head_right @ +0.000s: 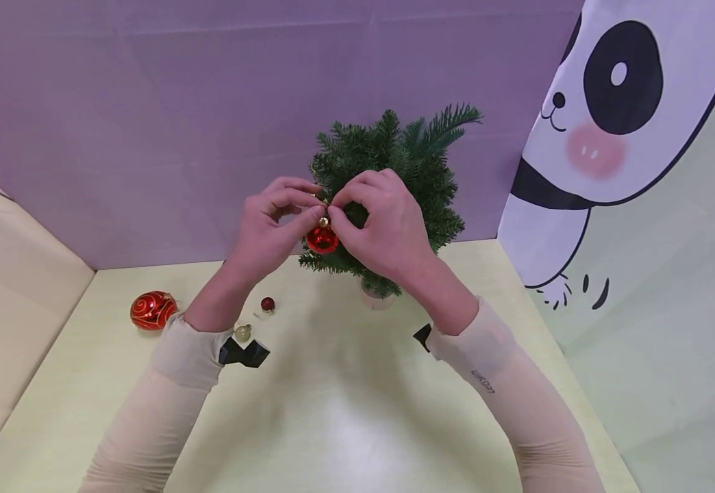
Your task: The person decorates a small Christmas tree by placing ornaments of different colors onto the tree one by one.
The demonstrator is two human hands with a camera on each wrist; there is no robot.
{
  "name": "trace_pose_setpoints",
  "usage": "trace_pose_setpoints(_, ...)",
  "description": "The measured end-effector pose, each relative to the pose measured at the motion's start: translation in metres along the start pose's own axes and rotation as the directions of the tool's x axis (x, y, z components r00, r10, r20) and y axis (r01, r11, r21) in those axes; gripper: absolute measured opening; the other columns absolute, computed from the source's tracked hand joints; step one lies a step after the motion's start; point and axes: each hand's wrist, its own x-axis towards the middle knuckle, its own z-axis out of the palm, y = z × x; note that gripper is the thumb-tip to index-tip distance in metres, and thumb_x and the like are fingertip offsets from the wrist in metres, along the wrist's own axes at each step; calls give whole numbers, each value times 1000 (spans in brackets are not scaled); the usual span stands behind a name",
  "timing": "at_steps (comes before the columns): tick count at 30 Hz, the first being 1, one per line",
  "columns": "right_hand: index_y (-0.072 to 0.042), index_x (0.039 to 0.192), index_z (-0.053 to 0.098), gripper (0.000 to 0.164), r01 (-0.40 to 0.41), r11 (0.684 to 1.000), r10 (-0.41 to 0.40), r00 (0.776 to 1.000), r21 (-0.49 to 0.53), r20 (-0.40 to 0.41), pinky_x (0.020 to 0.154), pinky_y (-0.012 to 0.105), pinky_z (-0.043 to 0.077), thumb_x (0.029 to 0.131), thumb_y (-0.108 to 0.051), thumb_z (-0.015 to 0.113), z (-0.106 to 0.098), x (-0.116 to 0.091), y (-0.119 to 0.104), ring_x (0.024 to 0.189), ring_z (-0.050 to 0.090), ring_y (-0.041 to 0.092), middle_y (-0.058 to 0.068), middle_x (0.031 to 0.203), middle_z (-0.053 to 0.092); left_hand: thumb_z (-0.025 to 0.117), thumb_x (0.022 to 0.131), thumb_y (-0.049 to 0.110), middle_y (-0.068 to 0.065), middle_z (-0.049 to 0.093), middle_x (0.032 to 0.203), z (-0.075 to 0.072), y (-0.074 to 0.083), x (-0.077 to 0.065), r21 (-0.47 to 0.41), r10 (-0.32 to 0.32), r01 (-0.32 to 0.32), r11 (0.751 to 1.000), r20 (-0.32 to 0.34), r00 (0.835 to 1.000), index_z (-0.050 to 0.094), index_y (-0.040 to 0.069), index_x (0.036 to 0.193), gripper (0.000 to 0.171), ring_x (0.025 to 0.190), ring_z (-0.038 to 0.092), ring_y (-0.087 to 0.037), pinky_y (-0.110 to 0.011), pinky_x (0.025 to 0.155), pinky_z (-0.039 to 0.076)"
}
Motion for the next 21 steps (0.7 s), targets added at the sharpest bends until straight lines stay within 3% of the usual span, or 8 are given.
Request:
trace_pose_setpoints(5, -6, 85, 74, 9, -48, 999, 47, 999, -15, -12, 73, 35, 42, 88, -13, 70, -2, 4, -2, 88, 55, 22, 3, 90, 67, 69, 91, 11, -10, 62, 114, -4, 8, 12, 81, 15, -16, 997, 3, 1000, 76, 3, 93, 11, 107, 53, -14, -35, 82, 42)
trace_pose_setpoints(9, -5, 85, 74, 11, -76, 997, 75, 997, -31, -15, 72, 36, 43, 88, -14, 68, -2, 6, -3, 87, 57, 24, 4, 89, 67, 68, 92, 12, -8, 62, 114, -4, 10, 15, 114, -7, 4, 993, 22, 1000, 76, 3, 94, 12, 108, 52, -15, -35, 81, 42)
trace_pose_setpoints(16, -6, 86, 75, 11, -85, 995, 84, 996, -57, -13, 72, 36, 42, 89, -16, 70, -5, 7, -4, 86, 57, 22, 3, 88, 68, 69, 91, 14, -2, 60, 118, -4, 8, 13, 92, -48, 39, 995, 101, 994, 75, 5, 101, 15, 112, 50, -13, -40, 86, 43)
trace_pose_setpoints(21, -6, 86, 76, 11, -72, 996, 71, 997, -56, -4, 72, 36, 43, 89, -16, 69, -6, 10, -5, 86, 57, 21, 3, 89, 68, 70, 89, 11, -6, 62, 116, -2, 5, 15, 61, 2, -7, 998, 67, 998, 76, 3, 93, 10, 110, 51, -15, -41, 85, 43)
